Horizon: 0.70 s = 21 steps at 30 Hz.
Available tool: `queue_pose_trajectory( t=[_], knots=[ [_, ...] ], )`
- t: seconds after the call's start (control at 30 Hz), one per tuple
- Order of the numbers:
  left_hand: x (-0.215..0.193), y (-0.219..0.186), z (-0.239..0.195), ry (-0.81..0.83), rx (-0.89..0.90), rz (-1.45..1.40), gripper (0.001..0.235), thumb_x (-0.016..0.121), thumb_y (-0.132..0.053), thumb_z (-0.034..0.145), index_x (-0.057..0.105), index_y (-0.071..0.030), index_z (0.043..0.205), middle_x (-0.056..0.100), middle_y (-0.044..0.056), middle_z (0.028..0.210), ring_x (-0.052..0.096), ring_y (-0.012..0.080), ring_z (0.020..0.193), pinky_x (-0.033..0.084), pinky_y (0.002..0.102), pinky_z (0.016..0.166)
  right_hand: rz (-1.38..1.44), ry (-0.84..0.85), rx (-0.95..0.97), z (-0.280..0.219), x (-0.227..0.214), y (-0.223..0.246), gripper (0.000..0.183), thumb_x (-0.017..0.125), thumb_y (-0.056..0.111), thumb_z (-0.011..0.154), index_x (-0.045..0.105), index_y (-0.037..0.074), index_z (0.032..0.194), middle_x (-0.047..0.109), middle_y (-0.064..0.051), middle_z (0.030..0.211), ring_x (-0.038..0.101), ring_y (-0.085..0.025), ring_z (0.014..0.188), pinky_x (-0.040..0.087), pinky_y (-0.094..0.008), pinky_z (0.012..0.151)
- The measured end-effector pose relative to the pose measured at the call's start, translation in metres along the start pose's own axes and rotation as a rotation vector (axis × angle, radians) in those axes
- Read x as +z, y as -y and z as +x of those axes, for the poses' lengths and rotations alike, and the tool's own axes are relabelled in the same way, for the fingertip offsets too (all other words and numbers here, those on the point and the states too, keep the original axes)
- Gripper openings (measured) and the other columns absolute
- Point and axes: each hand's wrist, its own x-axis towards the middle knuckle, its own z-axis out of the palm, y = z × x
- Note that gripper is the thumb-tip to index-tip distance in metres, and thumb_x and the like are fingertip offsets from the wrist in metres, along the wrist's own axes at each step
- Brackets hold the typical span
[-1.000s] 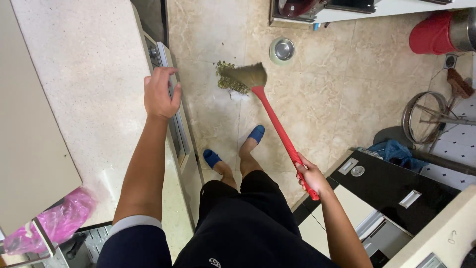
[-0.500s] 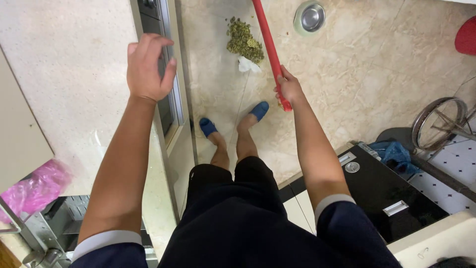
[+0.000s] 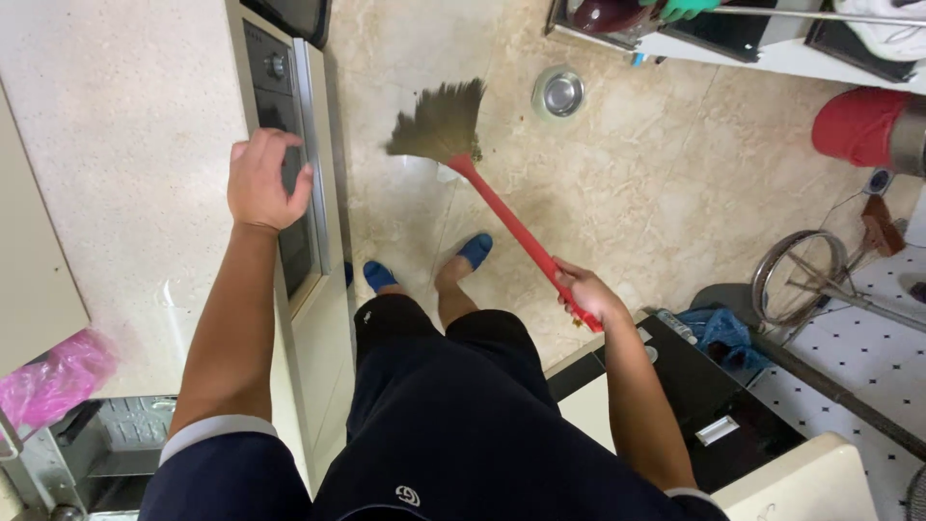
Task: Sweeping green debris on a kitchen floor into a pile using a broom.
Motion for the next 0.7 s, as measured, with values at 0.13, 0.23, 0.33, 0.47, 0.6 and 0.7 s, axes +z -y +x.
queue_pose_trajectory(
  t=[0.13,0.23,0.33,0.47,0.6,0.7],
  knots=[
    [-0.001,-0.007,0.004,-0.001,0.023,0.047,0.035,0.071,-0.021,0.088,0.064,-0.007,0.119,0.064,0.011,0.117,0.061,0.0310,0.105,0.043,0.041,0.094,-0.159,-0.099,-0.014,-0.071,-0.001,0.003,0.058,0.056,0.034,0.101,0.042,0.030,0.157,0.055,-0.006,0.069,0.048,-0.013,0.049,0.043,-0.029,0.044],
    [-0.006,-0.020,0.008,0.003,0.007,0.053,0.036,0.070,-0.022,0.087,0.064,-0.007,0.119,0.065,0.011,0.117,0.061,0.0306,0.107,0.043,0.042,0.094,-0.016,-0.090,-0.030,-0.094,-0.003,0.009,0.063,0.059,0.039,0.098,0.040,0.030,0.158,0.053,-0.003,0.069,0.046,-0.010,0.049,0.040,-0.026,0.044],
    [-0.002,-0.009,0.008,0.036,0.010,0.063,0.037,0.069,-0.024,0.084,0.064,-0.008,0.117,0.066,0.010,0.115,0.062,0.0279,0.105,0.042,0.041,0.091,0.292,-0.001,-0.058,-0.082,0.001,0.032,0.067,0.058,0.042,0.097,0.038,0.030,0.159,0.052,-0.001,0.070,0.043,-0.008,0.048,0.036,-0.023,0.043],
    [0.005,0.004,0.008,0.116,-0.082,0.002,0.033,0.072,-0.026,0.081,0.069,-0.013,0.111,0.066,0.004,0.088,0.063,0.0231,0.083,0.043,0.042,0.085,0.506,0.034,-0.034,-0.076,0.026,0.106,0.069,0.057,0.042,0.096,0.034,0.032,0.160,0.051,-0.001,0.070,0.041,-0.006,0.048,0.036,-0.022,0.043],
    [-0.001,-0.010,0.041,0.125,-0.104,-0.037,0.031,0.077,-0.021,0.080,0.070,-0.017,0.110,0.067,0.003,0.082,0.064,0.0212,0.076,0.043,0.041,0.081,0.546,0.028,-0.071,-0.069,0.049,0.181,0.070,0.057,0.041,0.097,0.031,0.032,0.161,0.049,-0.001,0.070,0.042,-0.006,0.049,0.037,-0.022,0.042],
    [-0.001,-0.018,0.117,0.309,-0.281,-0.353,0.030,0.073,-0.018,0.084,0.069,-0.014,0.114,0.068,0.005,0.081,0.063,0.0210,0.068,0.050,0.038,0.069,0.536,-0.023,-0.110,-0.065,0.059,0.239,0.069,0.058,0.042,0.099,0.031,0.029,0.162,0.051,-0.002,0.071,0.045,-0.007,0.049,0.040,-0.022,0.042]
  ],
)
